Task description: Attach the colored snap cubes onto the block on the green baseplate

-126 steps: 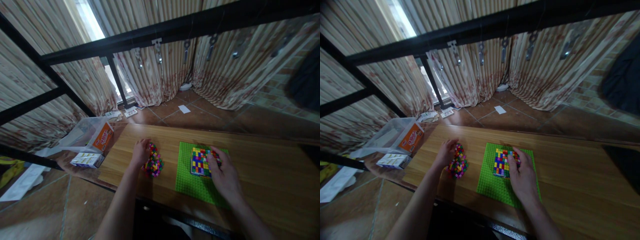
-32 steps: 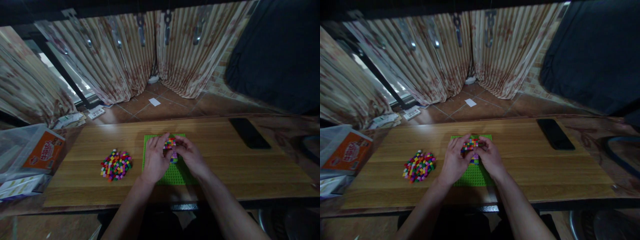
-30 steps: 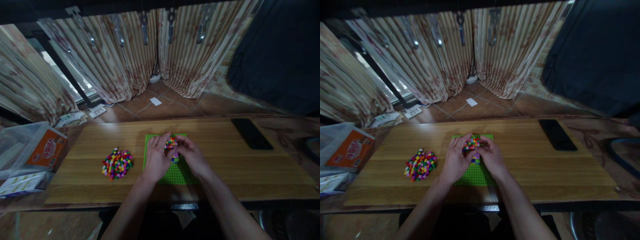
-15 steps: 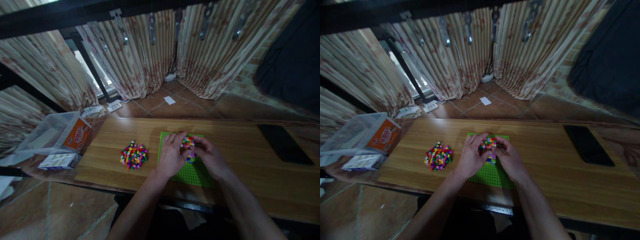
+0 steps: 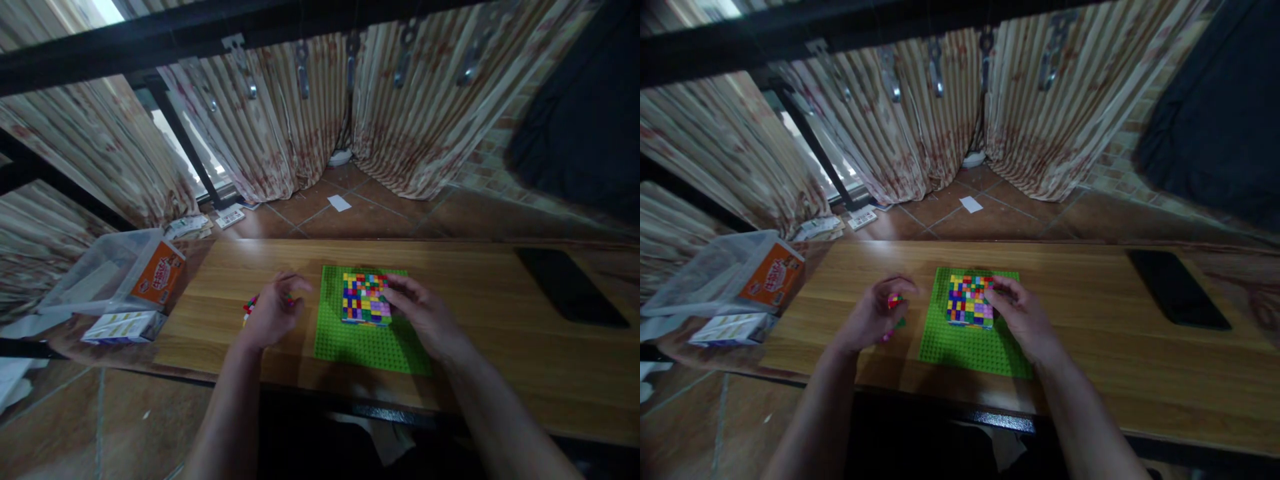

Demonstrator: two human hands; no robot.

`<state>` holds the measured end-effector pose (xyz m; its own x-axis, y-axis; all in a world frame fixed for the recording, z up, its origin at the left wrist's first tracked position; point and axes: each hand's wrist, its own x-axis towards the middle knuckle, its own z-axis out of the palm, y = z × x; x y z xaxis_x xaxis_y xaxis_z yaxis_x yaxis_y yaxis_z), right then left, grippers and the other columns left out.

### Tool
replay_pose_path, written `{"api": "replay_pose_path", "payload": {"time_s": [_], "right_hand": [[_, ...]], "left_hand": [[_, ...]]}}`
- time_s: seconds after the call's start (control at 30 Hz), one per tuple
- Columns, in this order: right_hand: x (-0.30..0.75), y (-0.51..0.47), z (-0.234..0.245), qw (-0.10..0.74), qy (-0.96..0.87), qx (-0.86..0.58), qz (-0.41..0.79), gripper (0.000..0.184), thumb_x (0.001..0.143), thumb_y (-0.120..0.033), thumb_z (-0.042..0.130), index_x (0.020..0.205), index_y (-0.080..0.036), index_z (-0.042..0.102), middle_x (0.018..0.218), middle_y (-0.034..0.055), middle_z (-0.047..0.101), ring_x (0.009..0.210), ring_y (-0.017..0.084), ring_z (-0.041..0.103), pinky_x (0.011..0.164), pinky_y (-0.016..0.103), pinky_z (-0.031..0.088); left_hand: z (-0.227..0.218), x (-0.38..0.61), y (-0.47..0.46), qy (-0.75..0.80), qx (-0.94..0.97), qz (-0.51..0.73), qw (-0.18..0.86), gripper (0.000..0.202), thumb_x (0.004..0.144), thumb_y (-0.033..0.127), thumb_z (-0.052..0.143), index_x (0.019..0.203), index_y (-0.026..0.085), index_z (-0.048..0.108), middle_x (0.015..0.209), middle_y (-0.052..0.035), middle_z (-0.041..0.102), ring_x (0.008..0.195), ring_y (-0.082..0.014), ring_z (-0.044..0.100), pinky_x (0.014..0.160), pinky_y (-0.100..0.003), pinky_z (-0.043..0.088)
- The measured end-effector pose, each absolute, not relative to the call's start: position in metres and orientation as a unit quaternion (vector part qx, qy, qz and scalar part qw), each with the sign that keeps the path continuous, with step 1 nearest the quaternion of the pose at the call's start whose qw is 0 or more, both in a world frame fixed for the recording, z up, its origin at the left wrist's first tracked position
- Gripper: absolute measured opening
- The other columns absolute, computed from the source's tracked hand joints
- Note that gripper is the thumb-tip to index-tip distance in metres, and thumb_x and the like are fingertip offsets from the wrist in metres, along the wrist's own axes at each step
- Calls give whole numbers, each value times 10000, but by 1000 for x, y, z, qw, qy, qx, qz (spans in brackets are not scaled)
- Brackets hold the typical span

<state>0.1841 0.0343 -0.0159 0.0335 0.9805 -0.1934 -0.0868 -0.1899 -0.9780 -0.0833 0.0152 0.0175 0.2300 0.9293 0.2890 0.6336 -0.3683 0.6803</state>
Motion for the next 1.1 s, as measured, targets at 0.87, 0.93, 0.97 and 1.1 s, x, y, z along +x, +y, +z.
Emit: {"api": "replay_pose_path", "payload": {"time_s": [0.87,0.93,0.97,1.1], "right_hand": [[175,42,-11,530,-364,-541,542,490,520,-537,855,887,-232,739,898,38,720,835,207,626,721,345,501],[176,42,-11,529,-364,-545,540,493,525,-537,854,893,-229,739,903,43,726,832,209,632,715,341,498],[176,42,-11,528,-363,-546,540,493,531,-537,852,898,-228,739,908,45,729,834,210,636,715,340,496],[176,42,-9,521,-365,-541,550,485,543,-538,843,902,-230,736,922,45,737,869,220,646,750,348,497]], "left_hand": [[17,-99,3,546,760,260,240,96,813,203,614,744,202,680,769,-31,669,767,-171,620,727,-294,507],[16,-95,3,571,703,310,289,108,831,279,608,807,208,686,746,-14,674,661,-153,615,623,-267,510],[15,-93,3,582,673,335,310,125,831,308,612,841,210,690,746,-9,681,626,-148,613,586,-260,508],[10,-78,7,558,613,428,360,143,814,309,648,886,201,708,836,-23,727,756,-174,671,685,-275,544]]}}
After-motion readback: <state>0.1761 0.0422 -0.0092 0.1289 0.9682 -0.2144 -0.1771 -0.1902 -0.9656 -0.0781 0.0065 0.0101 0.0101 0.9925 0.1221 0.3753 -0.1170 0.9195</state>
